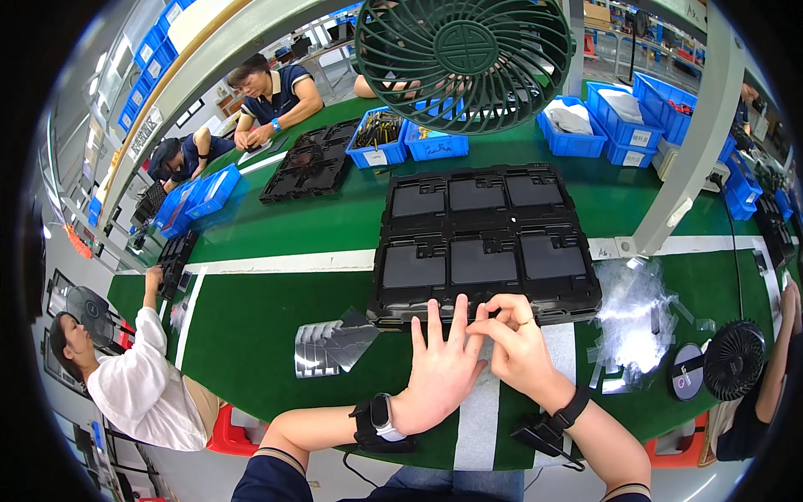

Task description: The recorder is assembling small black plastic electronic components by attaching a clear plastic film or sticker.

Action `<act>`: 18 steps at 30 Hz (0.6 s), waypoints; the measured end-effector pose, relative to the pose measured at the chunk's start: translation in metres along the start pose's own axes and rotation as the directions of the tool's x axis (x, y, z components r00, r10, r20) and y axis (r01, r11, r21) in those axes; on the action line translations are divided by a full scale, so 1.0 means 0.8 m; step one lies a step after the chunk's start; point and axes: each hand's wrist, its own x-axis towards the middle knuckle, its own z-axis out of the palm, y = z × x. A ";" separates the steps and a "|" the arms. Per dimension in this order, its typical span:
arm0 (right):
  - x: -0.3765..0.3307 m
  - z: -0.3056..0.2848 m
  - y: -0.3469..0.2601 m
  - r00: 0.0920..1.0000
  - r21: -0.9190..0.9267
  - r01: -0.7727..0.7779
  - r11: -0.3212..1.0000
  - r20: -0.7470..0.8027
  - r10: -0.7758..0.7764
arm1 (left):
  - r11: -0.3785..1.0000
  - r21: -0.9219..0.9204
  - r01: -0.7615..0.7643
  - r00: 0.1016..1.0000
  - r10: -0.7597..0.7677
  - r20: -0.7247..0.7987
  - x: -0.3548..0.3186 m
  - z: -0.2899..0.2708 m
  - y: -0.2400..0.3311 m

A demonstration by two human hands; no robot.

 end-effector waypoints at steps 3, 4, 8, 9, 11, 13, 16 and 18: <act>0.000 0.000 0.000 1.000 -0.007 -0.007 1.000 0.009 0.007 | 1.000 0.000 -0.001 1.000 0.001 -0.006 0.000 0.001 0.000; 0.001 0.000 0.000 1.000 -0.013 -0.005 1.000 0.011 0.005 | 1.000 0.003 -0.002 1.000 0.002 -0.012 0.000 0.001 0.000; 0.001 0.000 0.000 1.000 -0.011 -0.004 1.000 0.012 0.005 | 1.000 0.005 -0.004 1.000 0.004 -0.001 0.000 0.000 0.000; 0.001 0.001 0.001 1.000 -0.010 -0.005 1.000 0.014 0.005 | 1.000 0.005 -0.004 1.000 0.004 -0.002 -0.001 0.000 0.000; 0.001 0.001 0.000 1.000 -0.011 -0.006 1.000 0.015 0.006 | 1.000 0.004 -0.004 1.000 0.005 -0.003 0.000 0.000 0.000; 0.001 0.001 0.000 1.000 -0.004 -0.012 1.000 0.015 0.012 | 1.000 0.009 -0.006 1.000 0.006 0.005 0.000 0.000 0.000; 0.000 0.001 0.001 1.000 -0.003 -0.014 1.000 0.013 0.014 | 1.000 0.005 -0.004 1.000 0.004 0.003 0.000 0.000 0.000; 0.001 0.000 0.000 1.000 -0.009 -0.014 1.000 0.014 0.014 | 1.000 0.005 -0.004 1.000 0.004 0.003 0.000 0.001 0.000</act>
